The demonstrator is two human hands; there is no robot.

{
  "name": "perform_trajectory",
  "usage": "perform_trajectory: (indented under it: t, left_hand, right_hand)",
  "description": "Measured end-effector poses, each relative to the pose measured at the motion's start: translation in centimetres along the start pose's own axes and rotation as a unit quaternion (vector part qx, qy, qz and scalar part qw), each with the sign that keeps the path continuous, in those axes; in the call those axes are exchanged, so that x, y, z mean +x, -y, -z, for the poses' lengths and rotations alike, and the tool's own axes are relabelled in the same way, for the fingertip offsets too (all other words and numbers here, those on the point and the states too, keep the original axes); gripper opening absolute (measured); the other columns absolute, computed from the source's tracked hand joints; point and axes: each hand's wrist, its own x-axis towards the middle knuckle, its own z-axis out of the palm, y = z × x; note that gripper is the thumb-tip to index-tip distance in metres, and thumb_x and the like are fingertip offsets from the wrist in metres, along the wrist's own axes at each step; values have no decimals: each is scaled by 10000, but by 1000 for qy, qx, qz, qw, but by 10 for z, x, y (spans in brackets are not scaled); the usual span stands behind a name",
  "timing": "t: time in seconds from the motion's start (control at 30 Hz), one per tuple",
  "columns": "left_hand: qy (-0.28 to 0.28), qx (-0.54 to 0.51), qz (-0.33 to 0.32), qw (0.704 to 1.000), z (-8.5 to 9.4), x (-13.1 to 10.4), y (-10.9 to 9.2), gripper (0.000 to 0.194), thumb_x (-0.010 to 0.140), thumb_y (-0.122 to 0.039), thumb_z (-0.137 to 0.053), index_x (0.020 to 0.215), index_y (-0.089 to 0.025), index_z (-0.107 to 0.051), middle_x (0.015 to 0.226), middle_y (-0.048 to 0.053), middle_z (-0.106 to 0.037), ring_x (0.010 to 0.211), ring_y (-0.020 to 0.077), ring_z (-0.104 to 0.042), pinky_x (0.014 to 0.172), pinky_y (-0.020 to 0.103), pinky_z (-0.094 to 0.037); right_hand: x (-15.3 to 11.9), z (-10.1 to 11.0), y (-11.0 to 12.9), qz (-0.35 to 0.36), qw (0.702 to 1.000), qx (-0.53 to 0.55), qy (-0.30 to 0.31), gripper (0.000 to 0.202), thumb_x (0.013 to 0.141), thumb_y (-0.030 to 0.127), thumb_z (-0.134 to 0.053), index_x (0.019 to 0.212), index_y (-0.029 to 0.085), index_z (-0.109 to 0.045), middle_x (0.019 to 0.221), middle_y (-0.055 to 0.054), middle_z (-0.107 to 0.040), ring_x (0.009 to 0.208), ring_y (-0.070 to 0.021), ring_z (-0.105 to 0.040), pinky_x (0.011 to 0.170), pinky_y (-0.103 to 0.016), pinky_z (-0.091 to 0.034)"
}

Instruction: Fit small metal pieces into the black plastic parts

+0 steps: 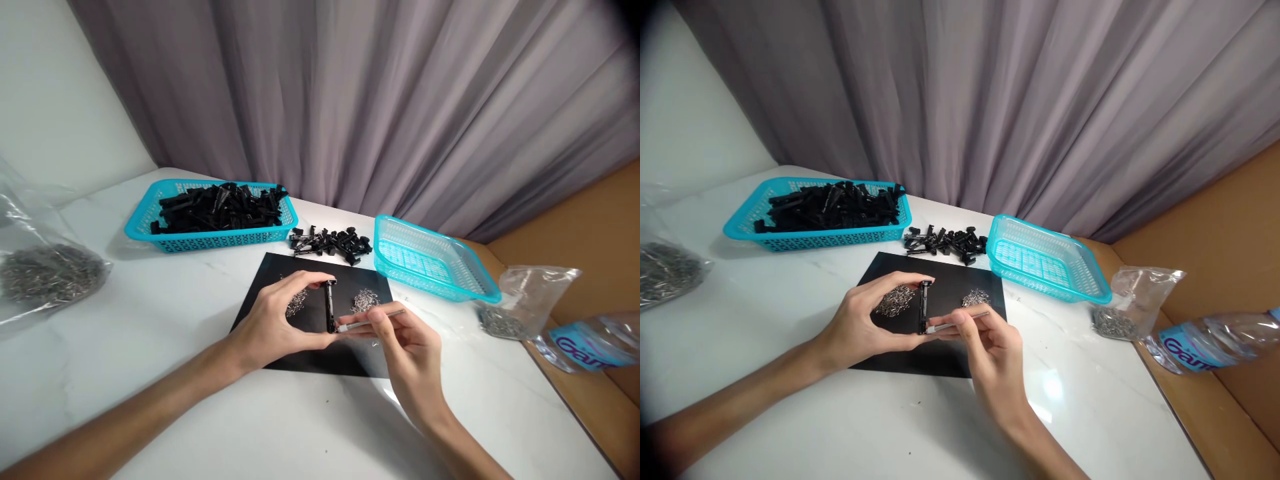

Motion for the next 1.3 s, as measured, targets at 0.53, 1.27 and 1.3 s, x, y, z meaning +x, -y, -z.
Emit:
perform_trajectory:
  t: [0.53, 1.27, 1.3]
  left_hand:
    - [-28, 16, -66, 997, 0, -5, -1, 650, 733, -153, -831, 1337, -197, -595, 1245, 79, -709, 1126, 226, -699, 1008, 370, -590]
    - [-72, 24, -183, 980, 12, 2, -7, 816, 732, -160, -882, 1460, -187, -514, 1343, 133, -683, 1230, 290, -663, 1034, 452, -603]
    - [-70, 27, -185, 980, 12, 1, -7, 812, 736, -151, -875, 1462, -180, -512, 1348, 135, -678, 1240, 292, -656, 1042, 454, -597]
  right_hand:
    - [-4, -3, -2, 27, 1000, -11, -9, 198, 994, 320, -647, 871, 182, -716, 903, -82, -812, 794, -226, -801, 751, -363, -692]
    - [-4, 11, 3, 247, 923, -282, 90, 307, 1075, 158, -389, 1240, 240, -635, 873, -36, -550, 752, -150, -566, 645, -287, -517]
    - [-4, 12, 2, 256, 911, -304, 108, 306, 1059, 142, -433, 1277, 244, -622, 912, -44, -551, 765, -153, -567, 643, -287, -519]
